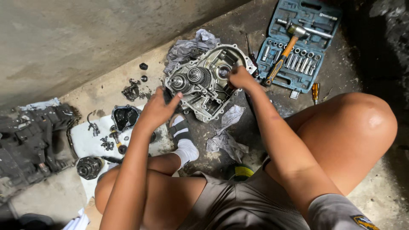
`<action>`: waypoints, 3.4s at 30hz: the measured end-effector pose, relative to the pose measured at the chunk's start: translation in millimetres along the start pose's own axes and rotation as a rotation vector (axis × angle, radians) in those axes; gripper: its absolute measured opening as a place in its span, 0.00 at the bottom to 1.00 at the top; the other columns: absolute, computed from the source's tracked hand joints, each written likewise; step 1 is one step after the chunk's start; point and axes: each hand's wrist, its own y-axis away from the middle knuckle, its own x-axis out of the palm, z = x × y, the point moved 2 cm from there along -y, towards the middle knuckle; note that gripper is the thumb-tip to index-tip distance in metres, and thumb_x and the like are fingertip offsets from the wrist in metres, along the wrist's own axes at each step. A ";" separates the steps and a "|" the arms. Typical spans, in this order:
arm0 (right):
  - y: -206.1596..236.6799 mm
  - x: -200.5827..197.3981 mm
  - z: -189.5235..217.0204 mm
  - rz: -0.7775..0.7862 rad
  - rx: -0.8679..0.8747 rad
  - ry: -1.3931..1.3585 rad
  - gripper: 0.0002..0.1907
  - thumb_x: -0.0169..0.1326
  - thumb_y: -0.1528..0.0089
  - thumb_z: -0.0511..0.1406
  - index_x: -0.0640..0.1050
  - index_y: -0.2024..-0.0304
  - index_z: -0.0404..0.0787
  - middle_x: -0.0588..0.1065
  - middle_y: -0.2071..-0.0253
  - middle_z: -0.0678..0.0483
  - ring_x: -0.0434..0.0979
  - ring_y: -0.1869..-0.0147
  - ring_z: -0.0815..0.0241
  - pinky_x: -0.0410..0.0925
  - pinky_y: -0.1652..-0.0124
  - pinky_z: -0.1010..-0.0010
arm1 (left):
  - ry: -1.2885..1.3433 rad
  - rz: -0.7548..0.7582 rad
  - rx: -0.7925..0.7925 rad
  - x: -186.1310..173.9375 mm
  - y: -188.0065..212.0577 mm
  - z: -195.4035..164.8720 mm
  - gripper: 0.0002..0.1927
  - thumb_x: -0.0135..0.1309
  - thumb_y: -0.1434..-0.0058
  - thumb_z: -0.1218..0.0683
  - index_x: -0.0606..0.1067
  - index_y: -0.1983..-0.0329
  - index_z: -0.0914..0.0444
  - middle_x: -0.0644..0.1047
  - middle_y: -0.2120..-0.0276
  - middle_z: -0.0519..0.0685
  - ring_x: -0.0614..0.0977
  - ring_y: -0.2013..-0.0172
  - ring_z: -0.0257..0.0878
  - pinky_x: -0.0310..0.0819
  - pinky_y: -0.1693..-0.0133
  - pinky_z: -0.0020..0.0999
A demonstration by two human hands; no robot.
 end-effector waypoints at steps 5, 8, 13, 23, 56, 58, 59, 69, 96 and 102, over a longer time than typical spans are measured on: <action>-25.8 6.1 -55.6 -0.334 0.124 -0.058 0.18 0.58 0.43 0.37 0.82 0.58 0.27 0.81 0.65 0.39 0.83 0.63 0.51 0.73 0.61 0.62 | 0.326 -0.233 -0.032 31.4 -56.5 4.6 0.45 0.48 0.35 0.31 0.61 0.31 0.71 0.72 0.42 0.72 0.76 0.41 0.62 0.67 0.40 0.44; -38.3 15.8 -61.9 -0.393 0.159 -0.359 0.15 0.56 0.40 0.36 0.85 0.57 0.32 0.84 0.65 0.42 0.83 0.66 0.54 0.73 0.63 0.64 | 0.583 -0.372 0.012 51.1 -67.9 3.5 0.35 0.50 0.32 0.38 0.67 0.35 0.69 0.78 0.47 0.66 0.79 0.44 0.58 0.71 0.43 0.43; -51.0 30.6 -41.3 -0.264 -0.058 -0.446 0.18 0.56 0.36 0.42 0.82 0.54 0.34 0.83 0.62 0.50 0.81 0.59 0.58 0.72 0.57 0.67 | 0.173 -0.459 0.280 50.5 -83.3 -1.8 0.24 0.57 0.31 0.46 0.74 0.40 0.66 0.77 0.45 0.61 0.78 0.43 0.53 0.69 0.42 0.42; -64.2 51.9 -2.9 -0.228 0.120 -0.289 0.27 0.53 0.34 0.51 0.80 0.50 0.32 0.80 0.53 0.37 0.80 0.50 0.49 0.70 0.49 0.64 | 0.117 -0.039 0.109 24.2 -117.0 -45.6 0.28 0.67 0.44 0.43 0.78 0.44 0.62 0.81 0.50 0.57 0.82 0.47 0.46 0.73 0.47 0.41; -96.7 75.8 -31.4 -0.142 0.117 -0.697 0.27 0.58 0.36 0.43 0.77 0.42 0.28 0.79 0.44 0.43 0.75 0.40 0.55 0.64 0.39 0.69 | 0.076 -0.022 0.326 19.3 -139.8 -56.5 0.30 0.69 0.53 0.55 0.76 0.46 0.65 0.79 0.50 0.60 0.82 0.52 0.57 0.77 0.54 0.43; -95.4 75.3 -30.8 -0.090 0.181 -0.754 0.28 0.59 0.37 0.42 0.76 0.41 0.28 0.79 0.44 0.43 0.75 0.39 0.56 0.63 0.38 0.70 | 0.099 0.025 0.278 21.4 -137.9 -44.6 0.30 0.67 0.51 0.56 0.75 0.43 0.65 0.79 0.50 0.60 0.82 0.53 0.56 0.77 0.54 0.44; -93.9 75.4 -31.0 -0.076 0.181 -0.742 0.29 0.59 0.37 0.42 0.75 0.41 0.28 0.79 0.43 0.43 0.75 0.38 0.57 0.63 0.38 0.70 | 0.110 0.049 0.267 22.8 -138.2 -38.2 0.30 0.66 0.51 0.56 0.74 0.42 0.65 0.79 0.50 0.60 0.82 0.53 0.56 0.76 0.54 0.44; -62.5 90.3 -3.2 -0.100 0.095 -0.826 0.25 0.54 0.34 0.43 0.77 0.43 0.28 0.79 0.45 0.48 0.74 0.42 0.60 0.63 0.40 0.71 | 0.095 -0.069 0.451 42.0 -141.2 -17.4 0.24 0.69 0.49 0.50 0.79 0.53 0.68 0.82 0.62 0.62 0.83 0.59 0.58 0.75 0.56 0.49; 3.6 41.4 70.8 -0.078 0.073 -0.237 0.24 0.56 0.34 0.47 0.79 0.53 0.31 0.80 0.63 0.49 0.77 0.67 0.60 0.70 0.65 0.67 | 0.916 -0.783 0.107 35.0 -4.0 -7.8 0.24 0.56 0.36 0.40 0.77 0.56 0.67 0.82 0.65 0.48 0.83 0.64 0.41 0.77 0.57 0.36; -20.9 68.7 46.5 -0.065 0.124 -0.292 0.37 0.55 0.36 0.56 0.77 0.48 0.26 0.80 0.56 0.44 0.78 0.55 0.54 0.69 0.53 0.64 | -0.241 -0.613 0.724 8.7 -34.4 -27.4 0.39 0.63 0.42 0.40 0.68 0.37 0.69 0.74 0.45 0.65 0.70 0.40 0.57 0.65 0.40 0.49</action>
